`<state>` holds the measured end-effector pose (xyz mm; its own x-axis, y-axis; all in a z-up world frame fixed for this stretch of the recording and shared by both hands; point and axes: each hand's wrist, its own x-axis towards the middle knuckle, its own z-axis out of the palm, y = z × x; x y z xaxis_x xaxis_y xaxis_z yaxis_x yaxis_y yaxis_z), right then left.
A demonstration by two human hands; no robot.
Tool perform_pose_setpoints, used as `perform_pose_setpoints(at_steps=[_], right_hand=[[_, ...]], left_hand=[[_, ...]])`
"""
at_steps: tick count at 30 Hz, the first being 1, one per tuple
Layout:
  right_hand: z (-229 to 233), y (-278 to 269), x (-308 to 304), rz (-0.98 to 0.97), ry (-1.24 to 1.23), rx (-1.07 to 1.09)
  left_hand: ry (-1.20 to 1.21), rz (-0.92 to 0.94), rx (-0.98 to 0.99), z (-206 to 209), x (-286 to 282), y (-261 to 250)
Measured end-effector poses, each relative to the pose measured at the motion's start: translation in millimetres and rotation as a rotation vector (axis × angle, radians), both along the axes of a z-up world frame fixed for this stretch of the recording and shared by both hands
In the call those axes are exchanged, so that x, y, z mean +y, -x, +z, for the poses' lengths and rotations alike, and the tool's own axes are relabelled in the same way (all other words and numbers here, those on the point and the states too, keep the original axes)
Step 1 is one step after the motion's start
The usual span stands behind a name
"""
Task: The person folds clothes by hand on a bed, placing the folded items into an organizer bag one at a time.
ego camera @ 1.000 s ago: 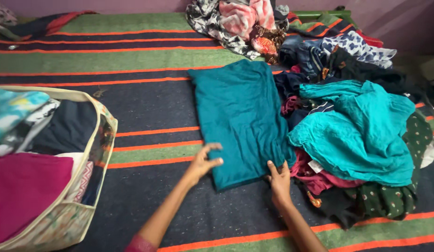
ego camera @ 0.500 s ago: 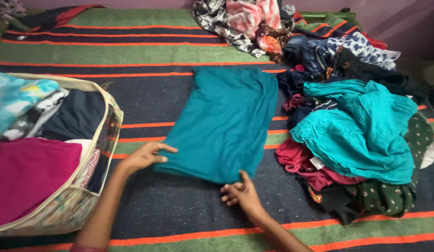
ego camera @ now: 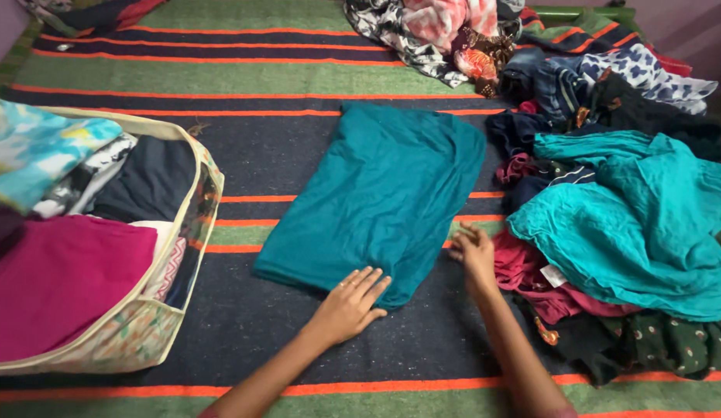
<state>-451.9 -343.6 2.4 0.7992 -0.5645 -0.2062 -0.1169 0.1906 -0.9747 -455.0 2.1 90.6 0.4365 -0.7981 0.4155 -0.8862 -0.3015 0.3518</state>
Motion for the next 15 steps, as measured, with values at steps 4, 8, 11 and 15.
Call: perform_pose_setpoints(at_steps=[4, 8, 11, 15], right_hand=[[-15.6, -62.4, -36.5, 0.02, 0.146, -0.109], [-15.3, -133.3, -62.2, 0.034, 0.113, -0.107], [-9.8, -182.6, -68.0, -0.008, 0.12, -0.074], [-12.1, -226.6, -77.0, -0.061, 0.428, 0.106]], left_hand=[[0.024, -0.075, 0.299, -2.8, 5.2, -21.7], [0.012, -0.048, 0.437, 16.1, 17.1, -33.9], [0.07, 0.169, 0.708, 30.2, 14.7, -27.5], [0.191, 0.313, 0.624, 10.4, -8.7, -13.2]])
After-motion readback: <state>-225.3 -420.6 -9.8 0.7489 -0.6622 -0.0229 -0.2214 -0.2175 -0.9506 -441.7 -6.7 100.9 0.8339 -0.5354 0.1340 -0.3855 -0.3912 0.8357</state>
